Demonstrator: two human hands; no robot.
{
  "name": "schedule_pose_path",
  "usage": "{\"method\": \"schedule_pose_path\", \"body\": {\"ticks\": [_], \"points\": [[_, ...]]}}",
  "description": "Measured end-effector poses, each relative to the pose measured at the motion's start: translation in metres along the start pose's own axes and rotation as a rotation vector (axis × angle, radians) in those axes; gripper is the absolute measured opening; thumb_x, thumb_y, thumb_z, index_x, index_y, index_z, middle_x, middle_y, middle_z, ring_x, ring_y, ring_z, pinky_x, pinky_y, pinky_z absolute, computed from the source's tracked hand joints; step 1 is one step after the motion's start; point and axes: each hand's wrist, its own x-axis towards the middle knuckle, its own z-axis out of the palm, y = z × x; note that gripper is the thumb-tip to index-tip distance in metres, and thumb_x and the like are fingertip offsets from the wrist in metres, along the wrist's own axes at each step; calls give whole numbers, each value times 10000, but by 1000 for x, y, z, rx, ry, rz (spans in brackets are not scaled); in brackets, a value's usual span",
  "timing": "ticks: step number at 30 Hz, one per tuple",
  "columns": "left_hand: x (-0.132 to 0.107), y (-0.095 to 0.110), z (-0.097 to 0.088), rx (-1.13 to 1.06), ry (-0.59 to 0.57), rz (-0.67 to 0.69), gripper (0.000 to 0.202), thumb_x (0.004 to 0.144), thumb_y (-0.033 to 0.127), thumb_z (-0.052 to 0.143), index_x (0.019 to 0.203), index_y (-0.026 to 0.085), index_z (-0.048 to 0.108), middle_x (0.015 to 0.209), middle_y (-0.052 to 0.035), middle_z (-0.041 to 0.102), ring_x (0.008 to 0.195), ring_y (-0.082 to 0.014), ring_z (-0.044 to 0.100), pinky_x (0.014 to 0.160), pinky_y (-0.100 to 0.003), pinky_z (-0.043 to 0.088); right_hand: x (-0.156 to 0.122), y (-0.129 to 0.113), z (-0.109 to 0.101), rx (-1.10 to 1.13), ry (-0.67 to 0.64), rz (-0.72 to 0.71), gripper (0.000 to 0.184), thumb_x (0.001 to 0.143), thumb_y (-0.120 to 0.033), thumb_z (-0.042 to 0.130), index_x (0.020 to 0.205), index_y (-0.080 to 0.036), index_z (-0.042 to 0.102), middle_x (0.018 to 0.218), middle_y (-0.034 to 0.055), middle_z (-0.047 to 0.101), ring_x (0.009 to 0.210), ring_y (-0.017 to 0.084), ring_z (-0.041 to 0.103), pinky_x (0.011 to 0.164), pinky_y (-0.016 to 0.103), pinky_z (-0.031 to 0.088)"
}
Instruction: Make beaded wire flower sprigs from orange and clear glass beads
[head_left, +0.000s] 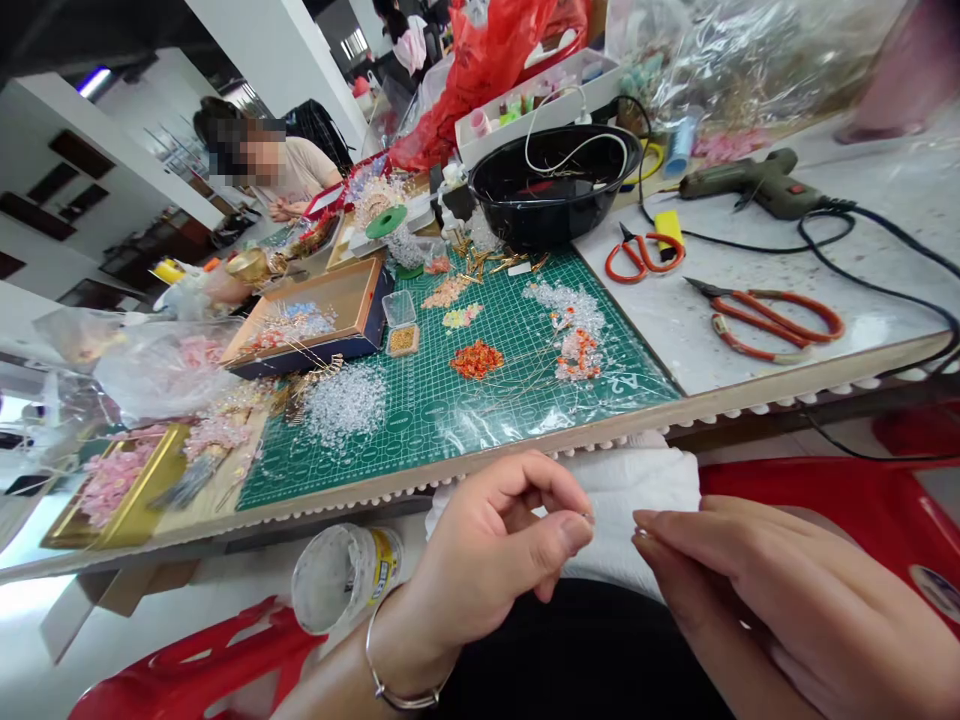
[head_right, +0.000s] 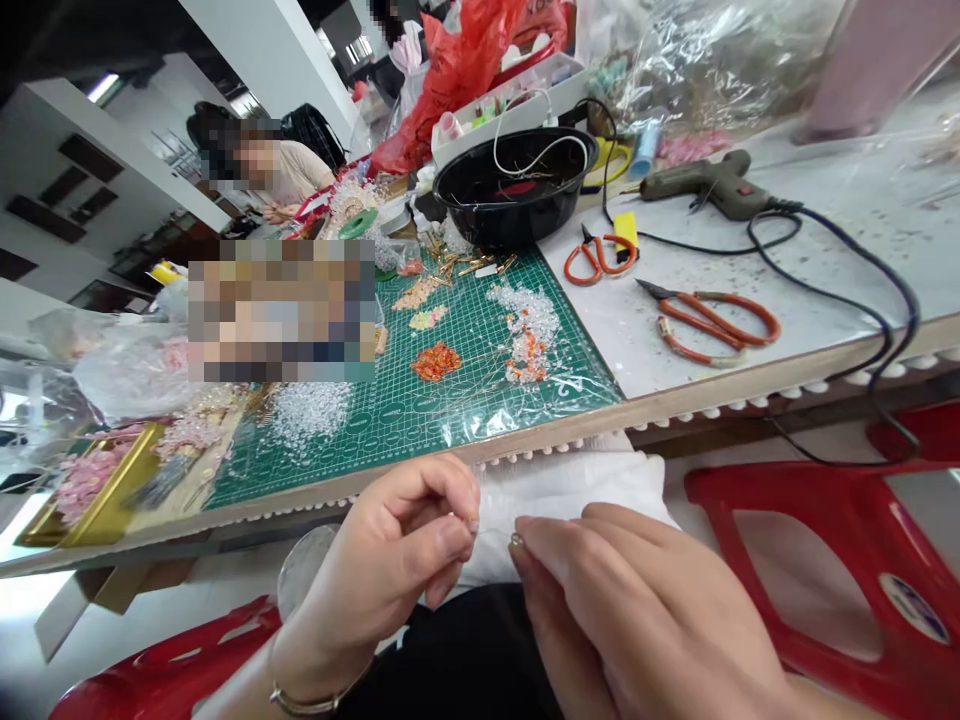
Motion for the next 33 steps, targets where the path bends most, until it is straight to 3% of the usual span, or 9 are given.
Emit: {"method": "schedule_pose_path", "body": {"ticks": [14, 16, 20, 23, 25, 28, 30, 33], "points": [[-5, -3, -4, 90, 3, 43, 138, 902, 305, 712, 923, 183, 651, 854, 24, 587, 476, 17, 470, 426, -120, 354, 3, -2, 2, -10, -24, -22, 129, 931, -106, 560, 1018, -197, 586, 701, 32, 709, 542, 149, 673, 503, 271, 474], [-6, -1, -2, 247, 29, 131, 90, 907, 275, 702, 921, 191, 672, 885, 11, 611, 537, -9, 518, 470, -131, 404, 6, -2, 2, 3, -70, -7, 129, 945, -107, 526, 1011, -208, 570, 684, 27, 705, 530, 147, 669, 482, 264, 465], [-7, 6, -2, 701, 96, 529, 24, 895, 178, 706, 912, 183, 722, 848, -15, 693, 803, -97, 651, 710, -170, 515, 12, -1, 5, 95, -196, 51, 108, 969, -146, 491, 954, -241, 539, 664, -13, 685, 521, 124, 657, 477, 220, 491], [-7, 9, -5, 941, 102, 727, 73, 902, 119, 674, 951, 157, 712, 855, -29, 732, 826, -107, 673, 782, -192, 522, 13, 0, 8, 204, -247, 132, 115, 972, -159, 502, 923, -263, 503, 680, -42, 669, 570, 107, 679, 523, 174, 530], [-7, 11, -8, 1071, 108, 792, 77, 898, 100, 647, 942, 147, 687, 859, -42, 726, 795, -120, 661, 754, -220, 525, 12, 1, 11, 261, -284, 194, 83, 981, -198, 509, 1024, -269, 503, 704, -41, 675, 597, 123, 697, 523, 177, 548], [-6, 11, -11, 1211, 112, 877, 60, 876, 98, 627, 905, 144, 652, 830, -51, 701, 728, -135, 618, 701, -262, 520, 15, 3, 16, 342, -326, 269, 176, 984, -257, 522, 1159, -261, 515, 734, -24, 704, 599, 151, 703, 504, 203, 561], [-4, 11, -13, 1260, 114, 917, 59, 866, 91, 617, 894, 140, 634, 812, -55, 690, 696, -138, 592, 674, -274, 515, 19, 5, 18, 410, -363, 310, 105, 981, -250, 512, 1056, -257, 586, 734, -10, 717, 597, 157, 700, 509, 210, 561], [-2, 9, -14, 1295, 110, 939, 63, 874, 90, 586, 889, 145, 614, 788, -57, 681, 671, -143, 568, 647, -286, 514, 23, 9, 21, 478, -414, 378, 148, 967, -246, 512, 886, -247, 635, 713, 4, 720, 595, 163, 689, 507, 212, 550]]}}
